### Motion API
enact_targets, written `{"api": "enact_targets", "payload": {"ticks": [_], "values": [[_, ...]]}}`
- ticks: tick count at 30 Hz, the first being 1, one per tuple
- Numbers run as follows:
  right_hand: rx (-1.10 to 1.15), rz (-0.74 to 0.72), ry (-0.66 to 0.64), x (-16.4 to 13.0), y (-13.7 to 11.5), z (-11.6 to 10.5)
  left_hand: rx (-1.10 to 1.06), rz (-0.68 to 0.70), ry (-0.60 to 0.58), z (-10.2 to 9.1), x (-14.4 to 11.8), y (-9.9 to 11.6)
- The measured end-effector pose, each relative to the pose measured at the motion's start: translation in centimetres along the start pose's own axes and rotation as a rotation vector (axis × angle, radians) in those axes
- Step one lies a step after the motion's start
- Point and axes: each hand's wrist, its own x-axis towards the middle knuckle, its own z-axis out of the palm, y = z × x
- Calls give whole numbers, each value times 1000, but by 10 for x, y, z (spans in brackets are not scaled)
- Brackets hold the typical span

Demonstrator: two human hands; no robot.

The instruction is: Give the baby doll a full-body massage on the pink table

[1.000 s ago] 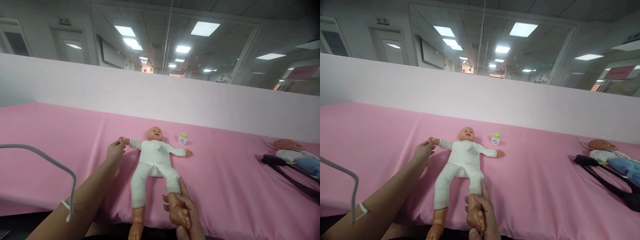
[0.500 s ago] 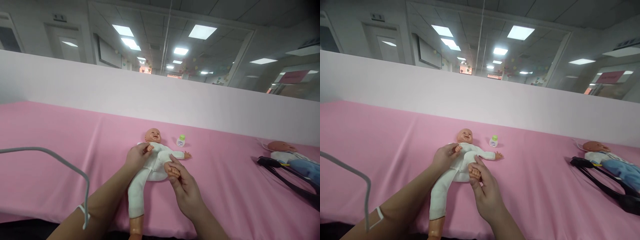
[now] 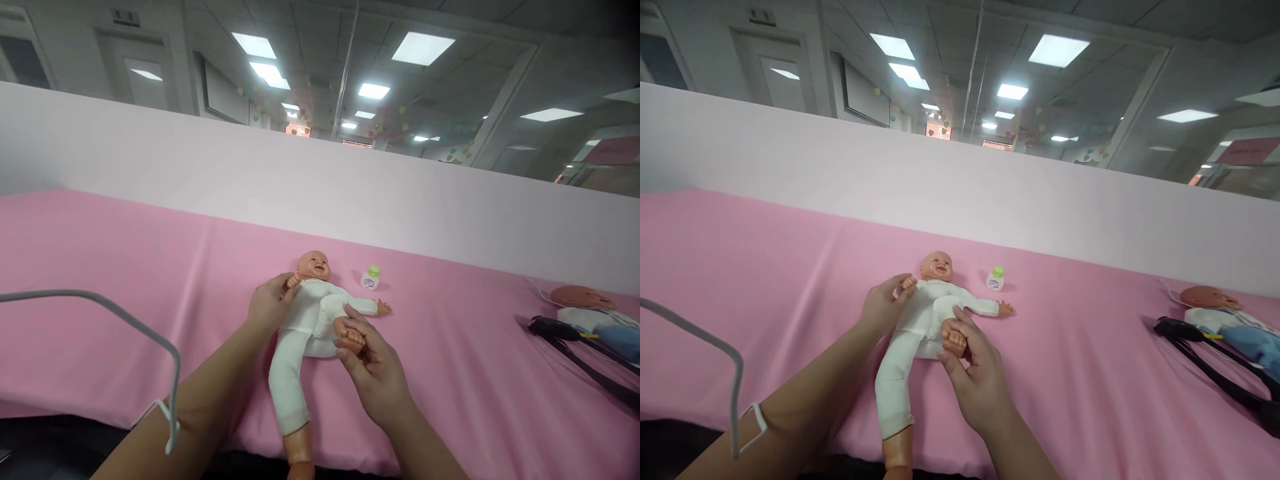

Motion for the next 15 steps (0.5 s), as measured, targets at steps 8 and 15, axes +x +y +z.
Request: {"api": "enact_targets", "payload": {"ticks": [8, 15], "values": [[33, 57, 67, -79, -10, -8, -674, -556, 373, -19, 35, -54], [-148, -26, 53, -118, -3, 5, -834, -774, 527, -23, 53, -74]]}}
